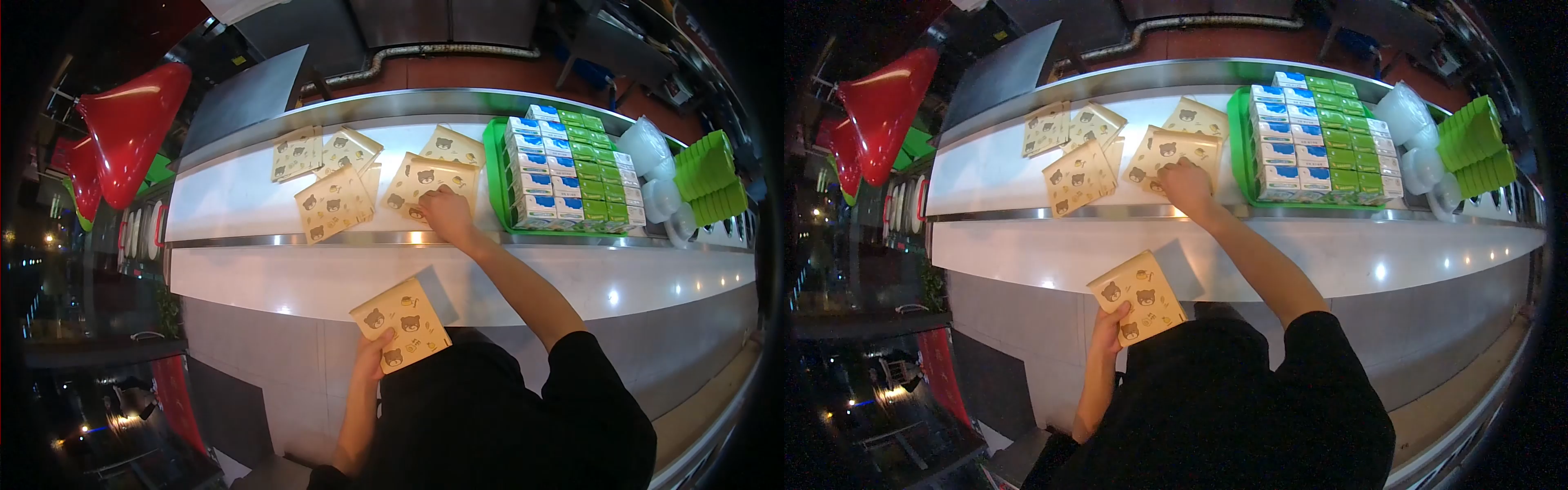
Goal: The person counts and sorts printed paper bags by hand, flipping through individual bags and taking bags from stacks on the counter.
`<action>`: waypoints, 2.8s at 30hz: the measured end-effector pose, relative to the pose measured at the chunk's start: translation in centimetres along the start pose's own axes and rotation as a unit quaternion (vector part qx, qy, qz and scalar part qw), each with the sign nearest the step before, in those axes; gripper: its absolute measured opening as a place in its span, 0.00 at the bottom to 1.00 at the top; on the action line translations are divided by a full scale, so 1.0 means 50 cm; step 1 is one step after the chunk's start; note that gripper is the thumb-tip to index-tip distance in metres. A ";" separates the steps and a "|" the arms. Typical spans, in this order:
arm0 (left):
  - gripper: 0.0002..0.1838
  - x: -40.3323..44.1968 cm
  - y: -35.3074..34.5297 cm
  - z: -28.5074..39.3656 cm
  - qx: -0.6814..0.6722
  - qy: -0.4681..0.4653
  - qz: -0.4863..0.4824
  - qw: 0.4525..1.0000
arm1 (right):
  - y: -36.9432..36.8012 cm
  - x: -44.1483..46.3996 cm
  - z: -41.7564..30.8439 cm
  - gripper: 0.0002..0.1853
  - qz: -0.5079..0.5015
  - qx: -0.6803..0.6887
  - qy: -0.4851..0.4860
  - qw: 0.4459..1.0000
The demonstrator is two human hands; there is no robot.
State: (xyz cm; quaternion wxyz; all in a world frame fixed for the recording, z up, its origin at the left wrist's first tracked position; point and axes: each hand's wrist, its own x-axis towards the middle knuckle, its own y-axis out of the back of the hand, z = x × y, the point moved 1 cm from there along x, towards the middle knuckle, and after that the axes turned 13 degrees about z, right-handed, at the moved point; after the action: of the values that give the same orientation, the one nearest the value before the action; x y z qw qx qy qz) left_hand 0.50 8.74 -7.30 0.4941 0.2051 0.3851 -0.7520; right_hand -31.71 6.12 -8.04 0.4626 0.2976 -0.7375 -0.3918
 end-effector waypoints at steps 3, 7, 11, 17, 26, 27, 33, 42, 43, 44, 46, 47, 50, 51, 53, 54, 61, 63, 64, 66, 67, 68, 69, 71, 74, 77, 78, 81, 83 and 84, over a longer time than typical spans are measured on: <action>0.21 -0.005 -0.002 -0.001 -0.008 0.006 0.001 1.000 | 0.003 0.003 -0.003 0.05 -0.006 0.021 -0.022 1.000; 0.22 -0.006 0.007 -0.008 -0.008 0.004 0.010 1.000 | 0.004 0.009 -0.003 0.06 -0.040 0.045 -0.046 0.997; 0.23 -0.004 0.022 -0.014 0.010 0.008 0.023 1.000 | 0.000 0.036 0.007 0.07 -0.091 0.060 -0.066 0.992; 0.25 -0.005 0.025 -0.016 -0.006 -0.008 -0.001 1.000 | -0.015 0.066 0.038 0.11 -0.151 0.151 0.031 0.976; 0.23 -0.008 0.032 -0.009 -0.004 -0.007 -0.004 1.000 | -0.016 0.072 0.032 0.11 -0.163 0.148 0.054 0.974; 0.23 -0.008 0.033 -0.009 -0.004 -0.007 -0.004 1.000 | -0.018 0.073 0.032 0.10 -0.161 0.147 0.057 0.974; 0.23 -0.008 0.031 -0.004 -0.004 -0.009 -0.008 1.000 | -0.025 0.087 0.039 0.11 -0.194 0.154 0.058 0.967; 0.25 -0.007 0.031 0.000 -0.010 -0.013 -0.010 1.000 | -0.018 0.081 -0.002 0.17 -0.159 0.124 0.083 0.976; 0.25 -0.006 0.033 0.000 -0.009 -0.013 -0.004 1.000 | -0.025 0.080 -0.001 0.19 -0.170 0.154 0.108 0.967; 0.25 -0.006 0.035 0.001 -0.007 -0.013 0.001 1.000 | -0.032 0.081 0.003 0.19 -0.171 0.155 0.110 0.967; 0.25 -0.005 0.039 0.003 -0.010 -0.014 0.009 1.000 | -0.034 0.084 0.004 0.15 -0.229 0.181 0.115 0.949; 0.25 -0.004 0.042 0.004 -0.011 -0.015 0.015 1.000 | -0.033 0.086 0.006 0.15 -0.230 0.181 0.117 0.949; 0.25 0.001 0.056 0.004 -0.014 -0.019 0.024 0.999 | -0.014 0.096 0.005 0.15 -0.247 0.205 0.108 0.941; 0.25 0.001 0.057 0.010 -0.015 -0.019 0.024 0.999 | -0.014 0.098 0.006 0.14 -0.259 0.209 0.098 0.938; 0.24 0.000 0.060 0.021 -0.015 -0.015 0.018 1.000 | -0.013 0.104 0.006 0.14 -0.271 0.213 0.089 0.935; 0.24 0.000 0.060 0.027 -0.016 -0.015 0.018 1.000 | -0.016 0.105 0.006 0.14 -0.268 0.208 0.093 0.936; 0.22 0.004 0.062 0.062 -0.004 -0.010 0.024 1.000 | -0.036 0.115 0.009 0.12 -0.277 0.221 0.099 0.930; 0.22 0.009 0.064 0.066 0.001 -0.005 0.027 1.000 | -0.033 0.114 0.010 0.11 -0.273 0.221 0.087 0.932; 0.22 0.013 0.066 0.066 -0.002 -0.009 0.019 1.000 | -0.030 0.113 0.007 0.11 -0.268 0.220 0.076 0.935; 0.22 0.017 0.065 0.069 -0.005 -0.014 0.010 1.000 | -0.027 0.111 0.001 0.11 -0.267 0.203 0.077 0.939; 0.22 0.019 0.063 0.069 -0.005 -0.016 0.011 1.000 | -0.029 0.111 0.000 0.10 -0.267 0.187 0.078 0.942; 0.23 0.019 0.062 0.070 -0.005 -0.017 0.013 1.000 | -0.031 0.110 -0.001 0.10 -0.267 0.186 0.077 0.943; 0.23 0.020 0.062 0.069 -0.005 -0.016 0.013 1.000 | -0.033 0.110 -0.003 0.11 -0.250 0.166 0.101 0.949; 0.23 0.023 0.063 0.069 -0.011 -0.014 0.003 1.000 | -0.036 0.110 -0.006 0.12 -0.232 0.146 0.124 0.954; 0.23 0.025 0.061 0.072 -0.002 -0.013 0.006 1.000 | -0.036 0.112 -0.014 0.13 -0.240 0.122 0.104 0.957; 0.24 0.023 0.057 0.078 -0.006 -0.017 -0.003 1.000 | -0.040 0.111 -0.014 0.15 -0.217 0.152 0.093 0.960; 0.24 0.024 0.057 0.079 -0.006 -0.017 -0.003 1.000 | -0.039 0.113 -0.016 0.15 -0.225 0.135 0.093 0.960; 0.24 0.026 0.062 0.082 -0.002 -0.013 0.004 1.000 | -0.035 0.118 -0.016 0.15 -0.237 0.137 0.086 0.958; 0.24 0.031 0.065 0.083 0.005 -0.019 -0.003 1.000 | -0.036 0.119 -0.012 0.15 -0.239 0.154 0.076 0.956; 0.24 0.033 0.066 0.084 0.005 -0.019 -0.003 1.000 | -0.040 0.119 -0.011 0.15 -0.232 0.161 0.083 0.956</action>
State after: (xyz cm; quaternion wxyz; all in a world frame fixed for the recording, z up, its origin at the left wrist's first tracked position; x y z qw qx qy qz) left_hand 3.07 3.75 -7.07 0.4979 0.1918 0.3724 -0.7593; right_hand -33.43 0.15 -6.90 0.3644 0.5626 -0.6607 -0.3380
